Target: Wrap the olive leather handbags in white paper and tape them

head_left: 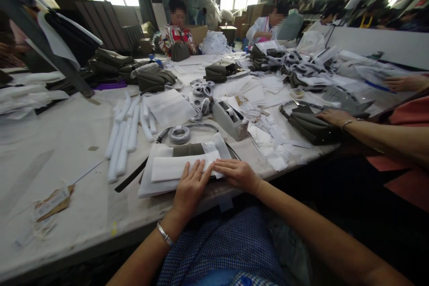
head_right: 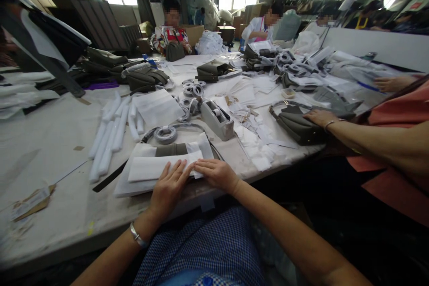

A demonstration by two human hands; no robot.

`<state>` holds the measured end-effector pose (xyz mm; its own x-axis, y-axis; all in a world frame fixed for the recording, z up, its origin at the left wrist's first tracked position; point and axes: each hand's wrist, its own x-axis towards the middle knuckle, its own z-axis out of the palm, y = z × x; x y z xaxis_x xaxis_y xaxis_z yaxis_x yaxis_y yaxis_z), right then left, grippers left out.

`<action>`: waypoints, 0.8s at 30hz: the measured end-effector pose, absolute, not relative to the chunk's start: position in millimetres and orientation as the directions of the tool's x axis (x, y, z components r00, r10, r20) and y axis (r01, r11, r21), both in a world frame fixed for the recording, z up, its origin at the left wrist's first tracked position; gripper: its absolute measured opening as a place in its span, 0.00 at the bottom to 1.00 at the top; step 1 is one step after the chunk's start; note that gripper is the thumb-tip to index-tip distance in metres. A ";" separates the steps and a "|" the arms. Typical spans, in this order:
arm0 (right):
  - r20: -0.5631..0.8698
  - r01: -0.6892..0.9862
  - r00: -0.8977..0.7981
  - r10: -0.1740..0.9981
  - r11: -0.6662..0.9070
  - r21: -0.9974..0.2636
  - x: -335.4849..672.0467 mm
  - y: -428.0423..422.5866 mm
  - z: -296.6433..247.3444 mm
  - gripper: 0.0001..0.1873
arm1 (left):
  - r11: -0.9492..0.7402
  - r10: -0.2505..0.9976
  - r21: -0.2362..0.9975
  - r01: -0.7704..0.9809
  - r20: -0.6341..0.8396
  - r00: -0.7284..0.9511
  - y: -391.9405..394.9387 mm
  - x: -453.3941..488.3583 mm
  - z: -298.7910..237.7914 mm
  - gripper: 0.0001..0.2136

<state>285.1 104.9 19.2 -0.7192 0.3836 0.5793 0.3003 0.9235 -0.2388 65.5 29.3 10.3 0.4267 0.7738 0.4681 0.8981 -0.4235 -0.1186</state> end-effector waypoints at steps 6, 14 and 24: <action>0.662 0.326 -0.662 0.351 0.931 -0.167 286.6 92.4 28.2 0.15 | -0.405 0.794 -0.037 0.913 0.481 0.372 26.0 70.0 10.7 0.24; 0.673 0.319 -0.693 0.260 0.947 -0.037 290.4 81.3 42.1 0.13 | -0.411 0.800 -0.014 0.911 0.474 0.368 23.0 71.8 12.2 0.25; 0.583 0.303 -0.773 0.251 0.953 -0.008 298.7 71.3 50.4 0.15 | -0.416 0.815 0.056 0.908 0.467 0.344 22.9 72.0 7.7 0.25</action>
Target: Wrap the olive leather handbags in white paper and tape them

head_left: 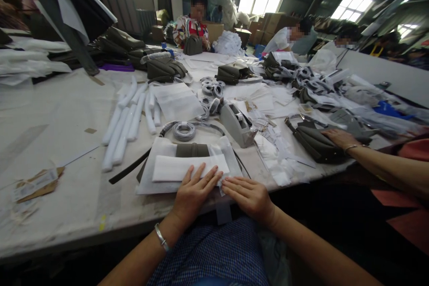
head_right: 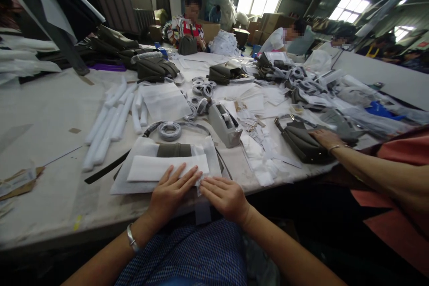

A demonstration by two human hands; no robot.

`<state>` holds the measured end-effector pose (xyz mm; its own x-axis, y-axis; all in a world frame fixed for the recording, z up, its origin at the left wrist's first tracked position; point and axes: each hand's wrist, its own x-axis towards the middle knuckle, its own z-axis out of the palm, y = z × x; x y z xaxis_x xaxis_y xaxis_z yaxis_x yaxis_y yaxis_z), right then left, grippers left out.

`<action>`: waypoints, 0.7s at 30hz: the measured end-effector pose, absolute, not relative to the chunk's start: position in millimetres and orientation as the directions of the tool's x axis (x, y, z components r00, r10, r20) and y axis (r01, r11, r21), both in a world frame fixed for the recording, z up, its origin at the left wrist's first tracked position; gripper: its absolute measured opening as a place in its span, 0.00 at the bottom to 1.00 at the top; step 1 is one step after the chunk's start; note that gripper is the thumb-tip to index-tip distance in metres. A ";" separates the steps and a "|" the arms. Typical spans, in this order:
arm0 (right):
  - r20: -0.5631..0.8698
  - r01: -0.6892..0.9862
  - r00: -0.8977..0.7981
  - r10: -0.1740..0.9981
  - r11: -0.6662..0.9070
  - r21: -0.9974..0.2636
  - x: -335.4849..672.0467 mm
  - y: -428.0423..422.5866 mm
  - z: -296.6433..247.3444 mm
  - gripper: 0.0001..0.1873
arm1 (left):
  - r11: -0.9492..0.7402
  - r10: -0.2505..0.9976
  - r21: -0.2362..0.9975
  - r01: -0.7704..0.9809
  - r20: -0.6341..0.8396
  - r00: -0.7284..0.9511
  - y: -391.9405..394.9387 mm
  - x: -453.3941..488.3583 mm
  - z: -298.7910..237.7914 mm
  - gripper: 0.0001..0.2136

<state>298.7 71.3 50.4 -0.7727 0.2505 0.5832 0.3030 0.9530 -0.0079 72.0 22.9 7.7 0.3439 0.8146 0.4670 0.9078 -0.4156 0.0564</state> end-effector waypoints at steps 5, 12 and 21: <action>0.461 0.332 -0.813 0.354 0.934 -0.131 282.1 96.4 72.6 0.08 | -0.431 0.806 0.041 0.901 0.468 0.364 24.9 72.1 5.5 0.24; 0.113 0.560 -0.815 0.569 0.822 -0.099 220.3 171.0 58.4 0.26 | -0.410 0.800 0.009 0.912 0.484 0.355 25.7 72.6 5.7 0.23; -0.066 0.655 -0.746 0.663 0.748 0.110 205.4 176.9 60.7 0.22 | -0.420 0.782 -0.024 0.907 0.499 0.374 25.4 72.3 4.3 0.23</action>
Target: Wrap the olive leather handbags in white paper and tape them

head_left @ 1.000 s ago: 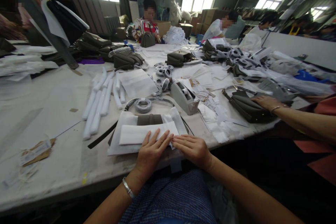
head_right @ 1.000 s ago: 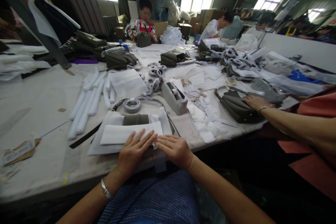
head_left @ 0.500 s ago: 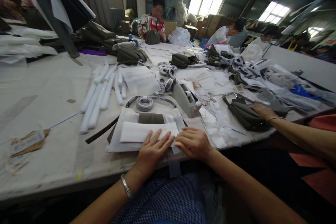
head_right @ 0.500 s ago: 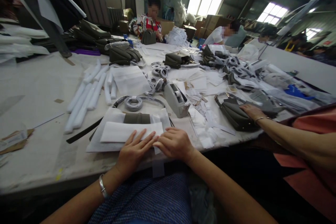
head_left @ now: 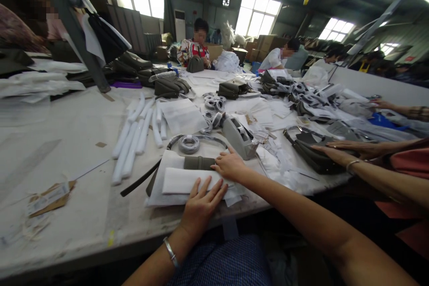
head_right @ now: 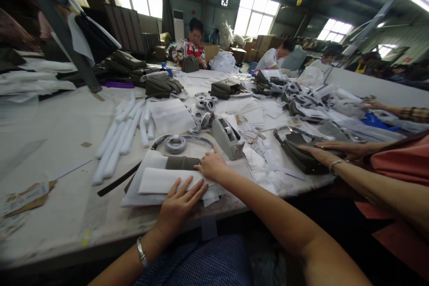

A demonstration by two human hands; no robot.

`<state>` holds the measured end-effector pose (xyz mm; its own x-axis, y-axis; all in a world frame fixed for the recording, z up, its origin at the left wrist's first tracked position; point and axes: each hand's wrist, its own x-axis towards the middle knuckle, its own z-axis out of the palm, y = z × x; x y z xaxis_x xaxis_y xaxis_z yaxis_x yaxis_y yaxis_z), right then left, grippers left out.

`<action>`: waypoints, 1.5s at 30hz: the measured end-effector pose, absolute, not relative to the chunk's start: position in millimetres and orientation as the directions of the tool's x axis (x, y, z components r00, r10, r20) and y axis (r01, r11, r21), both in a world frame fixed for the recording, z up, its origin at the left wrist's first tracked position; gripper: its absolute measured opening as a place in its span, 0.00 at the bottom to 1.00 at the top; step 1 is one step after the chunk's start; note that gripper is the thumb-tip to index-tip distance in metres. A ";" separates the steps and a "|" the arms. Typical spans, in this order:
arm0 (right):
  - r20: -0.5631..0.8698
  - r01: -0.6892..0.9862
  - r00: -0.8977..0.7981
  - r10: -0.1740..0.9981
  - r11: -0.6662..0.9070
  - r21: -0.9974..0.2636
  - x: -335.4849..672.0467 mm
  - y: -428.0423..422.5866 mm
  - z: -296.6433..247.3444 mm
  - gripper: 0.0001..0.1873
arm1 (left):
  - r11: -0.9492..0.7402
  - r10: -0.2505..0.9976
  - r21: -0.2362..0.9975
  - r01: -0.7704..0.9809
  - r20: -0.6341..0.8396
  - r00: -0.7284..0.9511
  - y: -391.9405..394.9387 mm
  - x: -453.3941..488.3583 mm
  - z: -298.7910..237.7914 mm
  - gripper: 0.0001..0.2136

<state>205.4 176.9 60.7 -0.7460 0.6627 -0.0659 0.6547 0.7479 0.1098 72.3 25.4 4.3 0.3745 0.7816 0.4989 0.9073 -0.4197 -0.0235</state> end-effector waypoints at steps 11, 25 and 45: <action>-0.036 0.579 -0.812 0.583 0.811 0.084 225.5 164.8 66.1 0.16 | -0.432 0.762 -0.029 0.901 0.523 0.382 25.6 71.7 1.0 0.23; 0.513 0.485 -0.714 0.476 0.865 -0.126 325.0 10.1 -2.2 0.25 | -0.459 0.804 0.054 0.887 0.450 0.389 21.5 69.5 8.8 0.27; 0.721 0.475 -0.602 0.343 0.880 -0.022 298.6 65.6 11.8 0.10 | -0.434 0.839 0.129 0.892 0.417 0.348 23.4 70.1 12.8 0.26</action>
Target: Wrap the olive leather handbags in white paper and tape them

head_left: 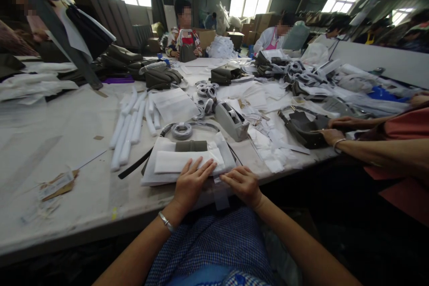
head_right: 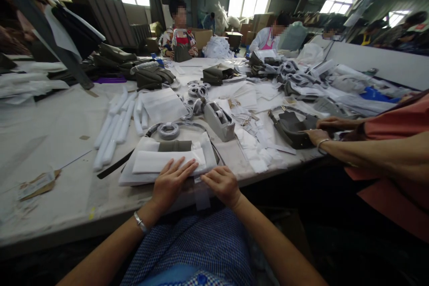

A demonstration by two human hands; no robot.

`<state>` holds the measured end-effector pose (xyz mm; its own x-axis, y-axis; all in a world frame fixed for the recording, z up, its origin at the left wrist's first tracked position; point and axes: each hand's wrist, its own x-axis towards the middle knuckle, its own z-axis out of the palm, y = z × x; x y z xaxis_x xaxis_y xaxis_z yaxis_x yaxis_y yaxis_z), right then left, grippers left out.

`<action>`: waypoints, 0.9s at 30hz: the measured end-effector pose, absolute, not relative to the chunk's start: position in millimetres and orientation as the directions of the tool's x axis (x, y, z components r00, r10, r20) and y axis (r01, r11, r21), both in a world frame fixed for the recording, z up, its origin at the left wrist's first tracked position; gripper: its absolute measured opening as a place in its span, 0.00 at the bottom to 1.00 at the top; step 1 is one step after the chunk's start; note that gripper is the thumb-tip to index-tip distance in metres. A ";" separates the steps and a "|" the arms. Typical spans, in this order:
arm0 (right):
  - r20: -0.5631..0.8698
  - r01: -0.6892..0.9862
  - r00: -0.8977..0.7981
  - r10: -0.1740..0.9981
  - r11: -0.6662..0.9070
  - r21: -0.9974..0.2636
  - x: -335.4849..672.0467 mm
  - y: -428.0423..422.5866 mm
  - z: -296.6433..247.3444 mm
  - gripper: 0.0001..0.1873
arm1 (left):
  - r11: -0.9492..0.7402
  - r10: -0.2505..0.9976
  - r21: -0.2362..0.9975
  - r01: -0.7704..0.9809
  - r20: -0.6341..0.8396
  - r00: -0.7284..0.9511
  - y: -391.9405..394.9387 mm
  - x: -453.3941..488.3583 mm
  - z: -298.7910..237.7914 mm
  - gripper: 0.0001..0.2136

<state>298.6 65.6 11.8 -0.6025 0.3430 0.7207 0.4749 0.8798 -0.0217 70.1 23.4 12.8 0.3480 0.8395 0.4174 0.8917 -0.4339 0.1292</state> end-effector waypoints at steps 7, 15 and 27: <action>0.748 0.470 -0.578 0.326 0.882 -0.021 293.7 72.8 3.3 0.08 | -0.420 0.857 0.238 0.876 0.420 0.297 23.6 78.1 29.4 0.23; 0.771 0.490 -0.545 0.328 0.871 -0.025 291.3 73.3 -0.6 0.09 | -0.419 0.727 0.045 0.907 0.615 0.306 30.5 81.5 5.1 0.17; 0.563 0.451 -0.711 0.421 0.888 -0.093 333.6 26.5 -27.9 0.23 | -0.423 0.721 0.041 0.905 0.621 0.309 31.2 81.4 -1.9 0.18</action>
